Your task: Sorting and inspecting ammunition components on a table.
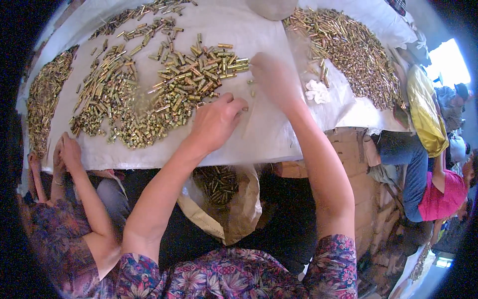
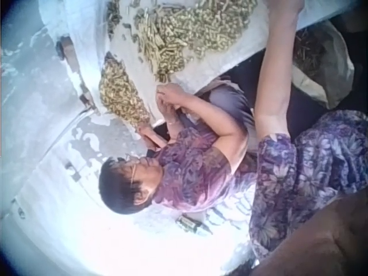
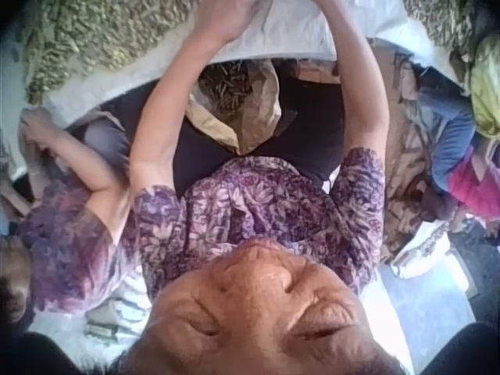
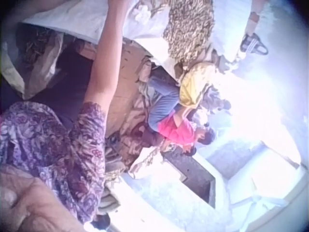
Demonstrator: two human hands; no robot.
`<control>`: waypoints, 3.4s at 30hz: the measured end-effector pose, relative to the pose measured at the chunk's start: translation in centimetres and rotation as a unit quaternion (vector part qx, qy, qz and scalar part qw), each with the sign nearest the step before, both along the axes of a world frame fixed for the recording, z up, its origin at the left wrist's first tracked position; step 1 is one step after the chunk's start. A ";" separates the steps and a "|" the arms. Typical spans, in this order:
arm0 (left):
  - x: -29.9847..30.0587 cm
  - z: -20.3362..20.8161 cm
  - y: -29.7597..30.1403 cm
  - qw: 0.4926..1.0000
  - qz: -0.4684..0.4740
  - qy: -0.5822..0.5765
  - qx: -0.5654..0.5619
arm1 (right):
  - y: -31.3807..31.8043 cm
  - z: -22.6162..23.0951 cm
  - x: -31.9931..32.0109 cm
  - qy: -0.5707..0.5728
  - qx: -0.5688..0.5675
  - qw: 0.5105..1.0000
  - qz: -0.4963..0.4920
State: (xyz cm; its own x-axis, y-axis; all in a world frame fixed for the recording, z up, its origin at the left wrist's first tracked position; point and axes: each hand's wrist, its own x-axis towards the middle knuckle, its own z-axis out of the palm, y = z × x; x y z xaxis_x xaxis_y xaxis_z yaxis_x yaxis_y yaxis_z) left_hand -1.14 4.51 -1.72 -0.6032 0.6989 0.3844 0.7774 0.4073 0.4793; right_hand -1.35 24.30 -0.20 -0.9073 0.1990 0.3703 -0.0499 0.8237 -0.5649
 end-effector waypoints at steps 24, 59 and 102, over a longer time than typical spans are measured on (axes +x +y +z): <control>1.8 2.0 -7.4 0.802 -0.051 -0.557 0.209 | -9.2 2.5 10.7 -0.159 -0.281 0.937 0.131; 3.5 1.7 -8.7 0.746 -0.058 -0.607 0.266 | -10.7 0.5 13.0 -0.093 -0.623 0.777 -0.001; 6.8 2.0 -7.7 0.763 -0.027 -0.557 0.326 | -11.8 -0.6 15.1 -0.103 -0.735 0.668 0.058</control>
